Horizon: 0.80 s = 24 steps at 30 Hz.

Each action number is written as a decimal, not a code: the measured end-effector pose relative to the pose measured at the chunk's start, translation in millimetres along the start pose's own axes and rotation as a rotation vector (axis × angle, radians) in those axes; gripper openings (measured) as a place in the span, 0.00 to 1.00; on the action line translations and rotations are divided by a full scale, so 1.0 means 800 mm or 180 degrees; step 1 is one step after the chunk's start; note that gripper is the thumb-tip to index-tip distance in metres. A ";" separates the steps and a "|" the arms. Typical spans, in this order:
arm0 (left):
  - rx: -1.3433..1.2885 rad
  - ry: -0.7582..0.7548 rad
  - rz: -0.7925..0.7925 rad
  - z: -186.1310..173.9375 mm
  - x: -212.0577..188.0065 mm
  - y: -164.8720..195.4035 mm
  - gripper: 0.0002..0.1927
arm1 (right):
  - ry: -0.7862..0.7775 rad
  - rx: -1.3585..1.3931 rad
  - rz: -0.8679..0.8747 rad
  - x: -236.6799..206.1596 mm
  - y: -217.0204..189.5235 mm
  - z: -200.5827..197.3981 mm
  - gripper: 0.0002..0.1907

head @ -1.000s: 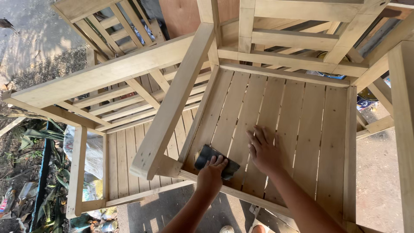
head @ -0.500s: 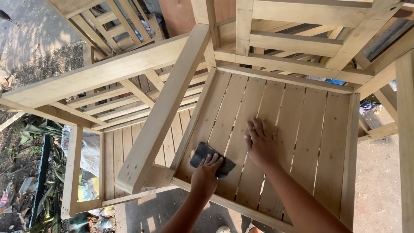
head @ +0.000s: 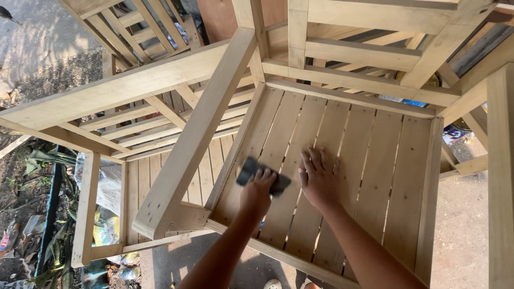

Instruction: The person sands a wooden chair with a sanding sponge, working over the seat slats, backrest rails, armrests and frame edges, steadying the chair with the other hand while smoothing each surface.

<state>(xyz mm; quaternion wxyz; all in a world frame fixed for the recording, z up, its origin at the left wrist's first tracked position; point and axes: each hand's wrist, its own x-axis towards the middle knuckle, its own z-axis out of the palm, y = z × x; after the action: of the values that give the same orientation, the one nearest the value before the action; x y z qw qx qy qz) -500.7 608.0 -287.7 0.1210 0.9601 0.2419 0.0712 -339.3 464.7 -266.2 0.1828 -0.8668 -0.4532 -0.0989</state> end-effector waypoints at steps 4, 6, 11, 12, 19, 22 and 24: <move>0.0027 -0.0010 -0.0069 -0.006 0.019 0.005 0.31 | -0.0041 -0.0058 0.0012 0.003 -0.002 0.000 0.29; 0.0075 -0.0032 -0.0089 -0.011 0.079 0.007 0.30 | -0.0040 -0.0092 0.0012 0.003 -0.001 0.001 0.28; -0.0105 -0.0421 -0.0665 -0.016 0.133 0.016 0.27 | -0.0012 0.0003 0.0039 0.000 -0.002 0.001 0.29; 0.0192 -0.0324 -0.0390 -0.014 0.119 0.018 0.29 | -0.0040 -0.0017 0.0032 0.000 -0.002 0.000 0.29; 0.0737 -0.0344 -0.0178 0.004 0.065 0.019 0.27 | -0.0146 -0.0111 0.0082 0.003 -0.004 -0.001 0.29; 0.0579 -0.0599 -0.0517 0.003 0.139 0.014 0.29 | -0.0125 -0.0092 0.0076 0.001 -0.002 0.003 0.29; 0.0815 -0.0555 -0.0523 0.005 0.160 0.015 0.22 | -0.0095 -0.0079 0.0061 -0.002 0.000 0.004 0.28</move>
<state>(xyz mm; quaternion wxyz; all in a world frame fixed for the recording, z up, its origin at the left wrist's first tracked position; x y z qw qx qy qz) -383.1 658.4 -278.3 0.0238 0.9472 0.3152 -0.0539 -340.3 465.3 -269.7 0.1662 -0.8747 -0.4464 -0.0898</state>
